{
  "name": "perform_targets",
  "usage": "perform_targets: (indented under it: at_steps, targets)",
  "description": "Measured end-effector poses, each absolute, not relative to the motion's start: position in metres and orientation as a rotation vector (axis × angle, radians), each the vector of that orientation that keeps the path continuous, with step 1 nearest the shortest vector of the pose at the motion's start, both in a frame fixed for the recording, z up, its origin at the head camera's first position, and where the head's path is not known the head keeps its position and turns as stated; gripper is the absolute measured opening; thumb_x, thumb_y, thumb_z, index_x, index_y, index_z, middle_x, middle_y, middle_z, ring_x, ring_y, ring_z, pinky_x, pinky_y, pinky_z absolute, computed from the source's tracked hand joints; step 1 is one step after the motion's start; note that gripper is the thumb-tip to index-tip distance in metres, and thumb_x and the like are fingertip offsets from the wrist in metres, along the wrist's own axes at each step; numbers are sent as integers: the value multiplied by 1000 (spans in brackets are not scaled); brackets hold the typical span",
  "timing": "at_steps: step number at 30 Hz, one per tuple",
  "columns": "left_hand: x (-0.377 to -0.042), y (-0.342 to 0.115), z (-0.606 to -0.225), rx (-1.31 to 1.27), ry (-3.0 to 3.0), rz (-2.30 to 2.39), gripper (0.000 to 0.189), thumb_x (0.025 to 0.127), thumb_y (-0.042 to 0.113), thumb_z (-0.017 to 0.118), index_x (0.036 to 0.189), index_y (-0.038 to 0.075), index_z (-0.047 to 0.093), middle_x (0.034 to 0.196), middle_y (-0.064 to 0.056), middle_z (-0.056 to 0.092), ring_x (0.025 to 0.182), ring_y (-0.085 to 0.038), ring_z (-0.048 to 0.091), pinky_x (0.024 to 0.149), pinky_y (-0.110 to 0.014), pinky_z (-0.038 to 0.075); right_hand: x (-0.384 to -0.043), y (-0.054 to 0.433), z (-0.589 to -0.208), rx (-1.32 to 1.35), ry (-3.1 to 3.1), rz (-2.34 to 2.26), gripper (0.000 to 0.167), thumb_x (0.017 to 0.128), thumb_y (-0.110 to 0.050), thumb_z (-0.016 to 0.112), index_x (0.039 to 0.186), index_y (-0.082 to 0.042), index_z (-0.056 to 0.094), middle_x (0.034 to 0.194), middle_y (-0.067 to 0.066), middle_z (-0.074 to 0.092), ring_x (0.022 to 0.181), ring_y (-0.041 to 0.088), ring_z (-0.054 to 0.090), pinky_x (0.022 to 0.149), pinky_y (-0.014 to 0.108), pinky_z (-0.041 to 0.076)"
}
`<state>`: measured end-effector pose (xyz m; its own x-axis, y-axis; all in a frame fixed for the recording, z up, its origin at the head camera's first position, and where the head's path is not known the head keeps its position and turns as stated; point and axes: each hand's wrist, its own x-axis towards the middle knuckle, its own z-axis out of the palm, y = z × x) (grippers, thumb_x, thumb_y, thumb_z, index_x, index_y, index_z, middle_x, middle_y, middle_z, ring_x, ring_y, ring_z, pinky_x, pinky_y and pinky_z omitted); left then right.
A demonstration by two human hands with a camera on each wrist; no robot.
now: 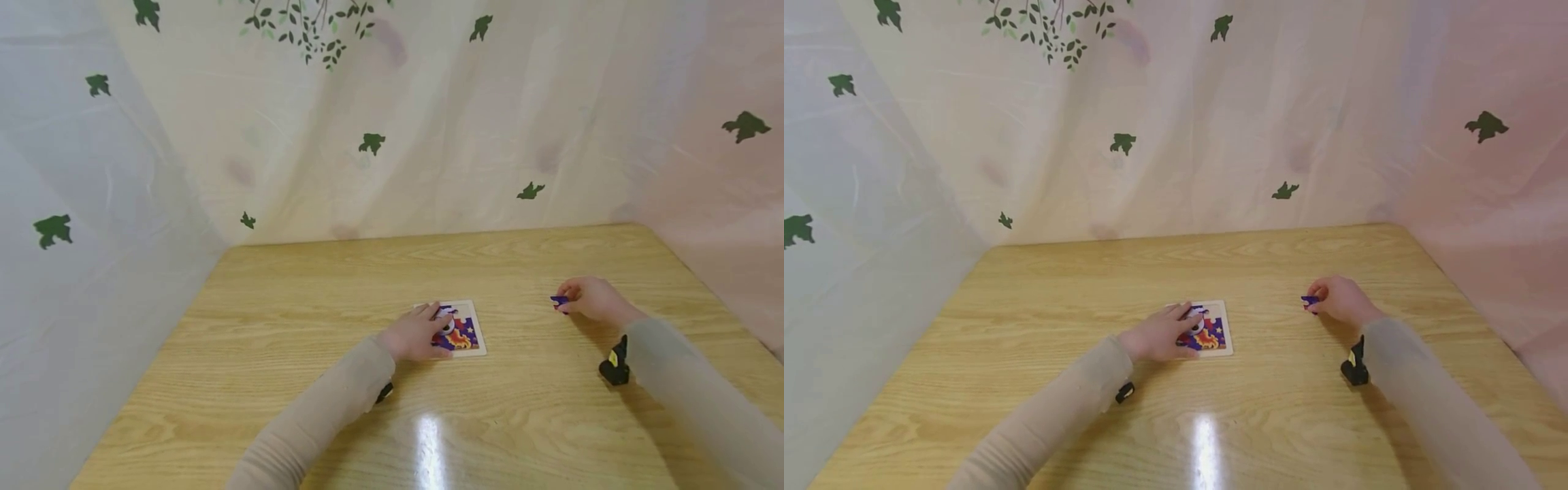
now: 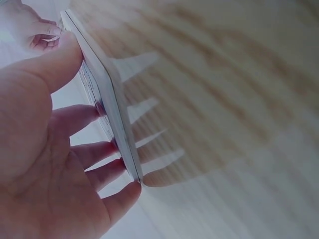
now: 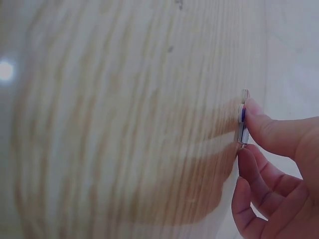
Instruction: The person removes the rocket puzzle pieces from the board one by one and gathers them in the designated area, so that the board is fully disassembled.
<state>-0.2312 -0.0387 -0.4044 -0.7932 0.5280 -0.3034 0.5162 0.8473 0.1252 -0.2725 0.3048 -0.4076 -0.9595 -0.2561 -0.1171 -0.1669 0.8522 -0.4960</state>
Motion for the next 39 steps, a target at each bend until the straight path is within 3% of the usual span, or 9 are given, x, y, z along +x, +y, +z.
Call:
perform_targets:
  at_steps: [11,15,19,28,39]
  targets:
    - [-235,-40,-401,848,2722,79,73,87,54,58,149,26,32,156,-9,23,143,-28,24,115,-43,24,-272,300,-402,-387,2907,-791,28,85,-14,69,102,7,62,99,25,62,92,40,61,78,50,49]
    - [-236,-43,-402,852,2702,137,69,89,49,60,148,25,35,156,-9,24,142,-28,26,115,-42,24,-270,289,-399,-364,2915,-839,29,89,-18,65,103,7,62,99,23,61,85,34,62,69,39,51]
    - [-237,-48,-403,845,2692,145,68,89,46,60,148,22,35,156,-10,25,143,-27,26,116,-39,24,-269,268,-395,-365,2865,-923,28,91,-18,63,106,6,62,99,20,61,77,24,60,58,27,46]
    - [-234,-57,-400,861,2696,18,72,90,50,57,150,20,29,157,-7,22,143,-25,25,116,-39,23,-267,211,-393,-493,2839,-929,21,91,-17,63,103,0,65,95,12,64,85,23,60,69,29,46]
    - [-230,-69,-398,879,2678,82,71,90,47,59,150,22,29,157,-9,23,142,-27,28,115,-39,26,-266,158,-404,-552,2747,-1060,29,90,-19,65,112,1,63,105,17,64,97,30,61,82,41,51]
